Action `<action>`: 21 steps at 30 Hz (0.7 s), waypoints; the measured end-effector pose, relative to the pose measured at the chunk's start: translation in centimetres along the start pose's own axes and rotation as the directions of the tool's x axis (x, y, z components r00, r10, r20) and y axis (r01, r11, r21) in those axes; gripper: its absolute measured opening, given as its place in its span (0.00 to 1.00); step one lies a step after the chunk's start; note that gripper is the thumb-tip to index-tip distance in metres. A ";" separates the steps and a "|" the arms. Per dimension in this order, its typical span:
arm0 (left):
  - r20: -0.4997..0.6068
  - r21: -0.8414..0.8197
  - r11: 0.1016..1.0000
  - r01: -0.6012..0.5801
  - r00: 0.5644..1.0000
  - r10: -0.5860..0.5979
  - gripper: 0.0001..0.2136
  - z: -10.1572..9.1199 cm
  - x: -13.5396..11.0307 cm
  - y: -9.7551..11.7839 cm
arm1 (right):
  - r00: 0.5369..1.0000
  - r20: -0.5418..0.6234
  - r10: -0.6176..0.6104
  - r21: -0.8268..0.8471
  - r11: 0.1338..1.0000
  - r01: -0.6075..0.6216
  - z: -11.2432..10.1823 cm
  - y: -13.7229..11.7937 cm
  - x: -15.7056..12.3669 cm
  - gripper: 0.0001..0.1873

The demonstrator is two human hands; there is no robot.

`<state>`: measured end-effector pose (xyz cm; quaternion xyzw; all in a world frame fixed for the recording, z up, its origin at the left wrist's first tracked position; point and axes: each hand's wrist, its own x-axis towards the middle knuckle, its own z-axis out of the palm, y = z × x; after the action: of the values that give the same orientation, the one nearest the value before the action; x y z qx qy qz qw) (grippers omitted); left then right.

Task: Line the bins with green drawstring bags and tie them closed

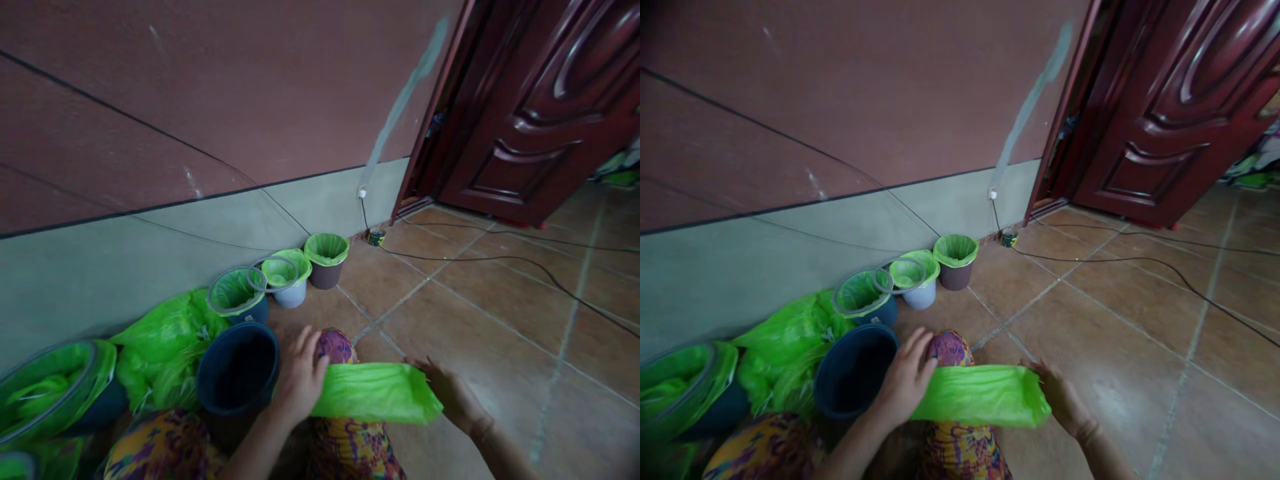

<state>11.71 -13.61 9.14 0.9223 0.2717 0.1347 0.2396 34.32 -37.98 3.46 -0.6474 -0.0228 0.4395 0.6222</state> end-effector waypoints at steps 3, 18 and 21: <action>0.043 0.056 0.988 -0.145 0.989 0.143 0.28 4.0 -0.9 5.9 | 0.996 -0.088 0.011 0.004 1.000 -0.010 2.3 0.4 -0.8 0.31; -0.027 -0.044 0.998 -0.044 0.999 0.043 0.30 7.2 -2.9 3.5 | 0.854 -0.160 -0.495 -0.762 0.612 0.212 0.4 3.6 1.6 0.25; -0.051 -0.123 0.992 0.007 0.999 -0.013 0.29 7.4 -3.3 1.9 | 0.837 -0.226 -0.499 -0.810 0.574 0.124 -2.8 4.6 2.3 0.24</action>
<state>12.60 -19.61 3.39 0.9007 0.2738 0.1739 0.2891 34.98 -39.88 -2.01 -0.9134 -0.1861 0.1120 0.3443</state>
